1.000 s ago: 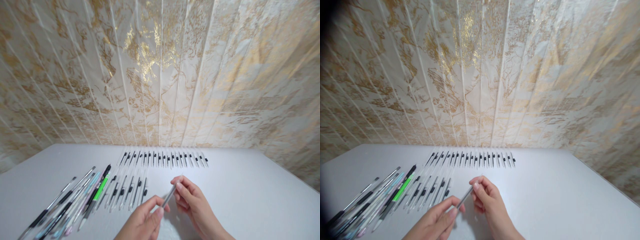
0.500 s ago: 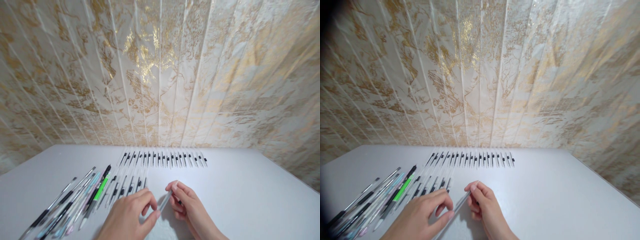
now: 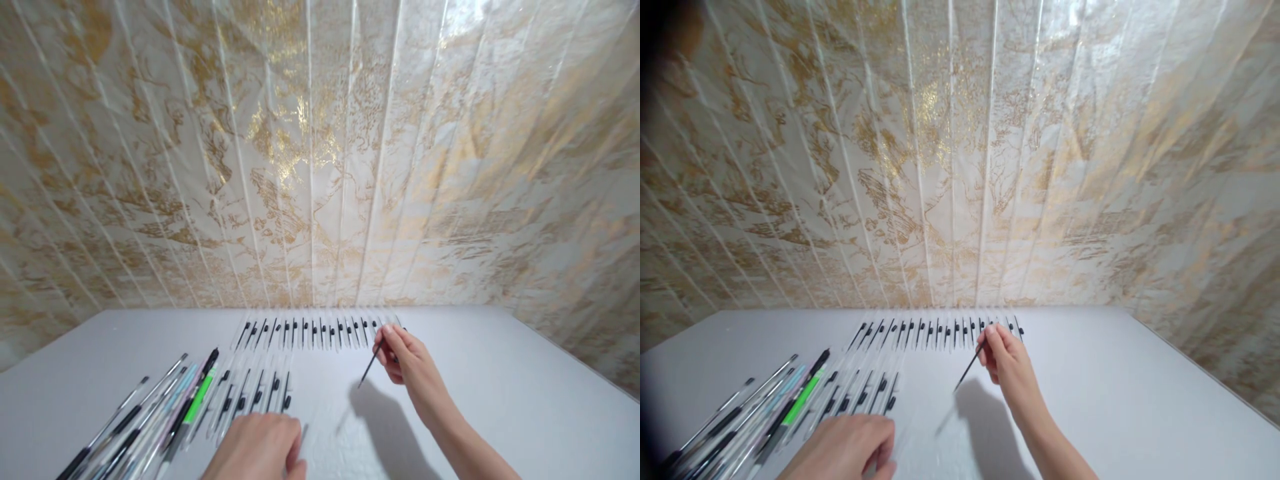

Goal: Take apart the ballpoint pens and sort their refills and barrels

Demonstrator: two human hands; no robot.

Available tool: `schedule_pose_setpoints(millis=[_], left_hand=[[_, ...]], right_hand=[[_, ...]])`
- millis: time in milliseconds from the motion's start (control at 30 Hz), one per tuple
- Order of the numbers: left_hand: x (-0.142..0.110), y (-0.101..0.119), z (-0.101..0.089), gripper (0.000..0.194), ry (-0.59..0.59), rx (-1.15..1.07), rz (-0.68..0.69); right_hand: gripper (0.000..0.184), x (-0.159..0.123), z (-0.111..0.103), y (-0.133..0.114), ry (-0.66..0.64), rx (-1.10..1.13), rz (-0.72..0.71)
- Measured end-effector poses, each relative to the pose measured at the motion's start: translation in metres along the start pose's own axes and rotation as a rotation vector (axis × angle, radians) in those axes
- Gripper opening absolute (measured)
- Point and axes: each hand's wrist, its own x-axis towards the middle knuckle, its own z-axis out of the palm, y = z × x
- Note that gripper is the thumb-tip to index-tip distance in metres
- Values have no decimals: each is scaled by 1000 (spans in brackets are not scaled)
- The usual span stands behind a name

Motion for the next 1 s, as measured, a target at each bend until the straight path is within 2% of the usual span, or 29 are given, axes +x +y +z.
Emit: schedule_pose_setpoints(millis=[100, 200, 300, 367, 533, 733, 867, 1000], left_hand=[[17, 7, -19, 25, 15, 133, -82], [34, 10, -27, 32, 7, 242, -105], [44, 8, -22, 35, 0, 304, -111], [47, 6, -16, 36, 6, 325, -113], [47, 2, -16, 34, 20, 318, -119], [43, -21, -35, 25, 64, 319, -142], [36, -31, -39, 19, -2, 276, -90], [28, -21, -39, 25, -95, 273, -43]], right_hand=[[28, 7, 11, 3, -158, -242, 105], [19, 7, 39, 21, -307, -469, 120], [15, 9, 64, 37, -300, -577, 65], [12, 11, 72, 42, -277, -605, 39], [36, 5, 69, 39, -305, -660, 14], [59, -24, 73, 19, -485, -1048, -59], [58, -33, 83, 13, -536, -1213, -72], [59, -31, 84, 19, -516, -1213, -122]])
